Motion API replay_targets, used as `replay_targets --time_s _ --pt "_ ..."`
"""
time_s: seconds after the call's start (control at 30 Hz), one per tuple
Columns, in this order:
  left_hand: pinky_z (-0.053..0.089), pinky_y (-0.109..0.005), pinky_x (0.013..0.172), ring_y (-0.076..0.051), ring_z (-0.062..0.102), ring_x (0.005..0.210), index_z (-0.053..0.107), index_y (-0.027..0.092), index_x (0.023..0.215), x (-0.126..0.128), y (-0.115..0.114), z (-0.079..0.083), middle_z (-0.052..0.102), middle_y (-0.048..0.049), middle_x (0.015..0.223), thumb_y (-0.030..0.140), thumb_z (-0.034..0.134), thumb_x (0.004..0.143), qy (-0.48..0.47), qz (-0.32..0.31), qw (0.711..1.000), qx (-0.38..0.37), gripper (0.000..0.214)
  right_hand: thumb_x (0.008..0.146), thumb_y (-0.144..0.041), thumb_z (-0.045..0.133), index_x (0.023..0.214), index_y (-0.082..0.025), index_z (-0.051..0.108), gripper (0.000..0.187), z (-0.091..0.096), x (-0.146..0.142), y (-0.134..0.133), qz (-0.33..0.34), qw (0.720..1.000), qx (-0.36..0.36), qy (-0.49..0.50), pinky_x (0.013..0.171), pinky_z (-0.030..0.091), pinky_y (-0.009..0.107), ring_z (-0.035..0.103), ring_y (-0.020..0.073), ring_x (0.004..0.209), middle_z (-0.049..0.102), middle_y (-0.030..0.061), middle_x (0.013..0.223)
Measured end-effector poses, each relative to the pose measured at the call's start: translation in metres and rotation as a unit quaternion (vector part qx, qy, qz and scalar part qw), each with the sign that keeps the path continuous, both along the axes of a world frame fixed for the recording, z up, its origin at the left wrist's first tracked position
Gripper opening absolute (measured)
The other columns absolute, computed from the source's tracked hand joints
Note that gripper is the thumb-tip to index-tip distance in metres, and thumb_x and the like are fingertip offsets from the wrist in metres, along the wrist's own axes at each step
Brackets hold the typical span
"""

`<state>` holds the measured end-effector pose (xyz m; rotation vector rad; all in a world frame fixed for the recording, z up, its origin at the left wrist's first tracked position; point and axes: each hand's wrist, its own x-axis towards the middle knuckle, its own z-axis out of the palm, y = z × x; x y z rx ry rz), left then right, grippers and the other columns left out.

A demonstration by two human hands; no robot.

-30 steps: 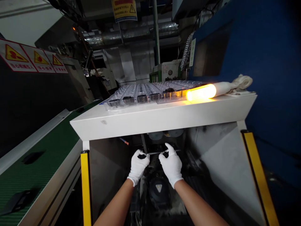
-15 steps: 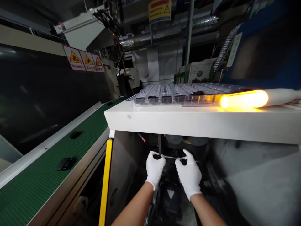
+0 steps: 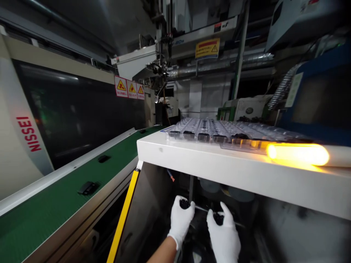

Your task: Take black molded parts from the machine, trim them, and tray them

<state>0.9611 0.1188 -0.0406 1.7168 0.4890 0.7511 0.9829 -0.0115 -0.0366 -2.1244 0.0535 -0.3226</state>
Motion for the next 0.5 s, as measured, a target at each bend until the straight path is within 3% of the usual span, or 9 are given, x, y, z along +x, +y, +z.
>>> replay_targets --time_s 0.13,0.2,0.27,0.3,0.37,0.43,0.5 --pt "0.048 -0.033 0.090 -0.021 0.063 0.097 0.056 0.018 0.108 -0.033 -0.003 0.003 0.068 -0.0090 0.104 0.039 0.069 0.076 0.013 -0.048 0.997 -0.060 0.040 0.080 -0.051 0.056 0.135 -0.010 0.048 0.070 0.001 -0.013 -0.016 0.011 0.990 -0.005 -0.137 0.084 0.053 0.046 0.065 0.0349 0.102 0.067 0.0185 0.115" --pt "0.044 -0.034 0.100 -0.022 0.059 0.112 0.054 0.019 0.121 -0.069 0.001 0.000 0.064 -0.0115 0.120 0.039 0.068 0.078 0.013 -0.002 0.999 -0.053 0.049 0.080 -0.043 0.060 0.129 -0.005 0.053 0.062 -0.008 -0.037 -0.025 -0.011 0.967 -0.038 -0.251 0.088 0.051 0.048 0.062 0.0364 0.106 0.064 0.0236 0.117" --pt "0.041 -0.035 0.103 -0.022 0.057 0.114 0.057 0.020 0.119 -0.121 0.009 -0.008 0.063 -0.0104 0.122 0.041 0.062 0.082 0.020 0.063 0.998 -0.020 0.043 0.082 -0.031 0.062 0.116 -0.008 0.061 0.041 -0.029 -0.075 -0.027 0.029 0.931 -0.057 -0.360 0.086 0.052 0.042 0.065 0.0304 0.098 0.068 0.0206 0.109" --pt "0.043 -0.034 0.100 -0.021 0.059 0.109 0.060 0.020 0.112 -0.151 0.014 -0.015 0.065 -0.0088 0.115 0.043 0.058 0.085 0.030 0.081 0.996 -0.008 0.035 0.083 -0.024 0.061 0.110 -0.012 0.064 0.030 -0.044 -0.097 -0.024 0.096 0.909 -0.057 -0.401 0.084 0.052 0.037 0.067 0.0257 0.092 0.070 0.0162 0.102" --pt "0.048 -0.032 0.088 -0.020 0.062 0.090 0.062 0.021 0.090 -0.221 0.021 -0.032 0.066 -0.0047 0.092 0.048 0.049 0.090 0.065 0.071 0.995 -0.013 0.030 0.085 -0.016 0.054 0.101 -0.019 0.067 0.020 -0.079 -0.146 -0.008 0.291 0.855 -0.078 -0.422 0.080 0.052 0.029 0.068 0.0184 0.083 0.073 0.0069 0.091" --pt "0.048 -0.029 0.070 -0.017 0.057 0.071 0.058 0.021 0.073 -0.296 0.020 -0.053 0.061 -0.0012 0.073 0.054 0.047 0.090 0.132 0.071 0.988 -0.042 0.039 0.083 -0.011 0.049 0.094 -0.023 0.070 0.027 -0.114 -0.193 0.017 0.445 0.819 -0.132 -0.338 0.080 0.051 0.027 0.069 0.0178 0.088 0.075 0.0034 0.092" --pt "0.048 -0.028 0.066 -0.017 0.056 0.068 0.060 0.021 0.072 -0.371 0.009 -0.074 0.061 -0.0005 0.072 0.057 0.050 0.088 0.236 0.149 0.957 -0.079 0.041 0.083 -0.009 0.046 0.103 -0.022 0.072 0.035 -0.140 -0.231 0.045 0.524 0.799 -0.211 -0.204 0.089 0.048 0.028 0.067 0.0199 0.103 0.074 0.0046 0.107"
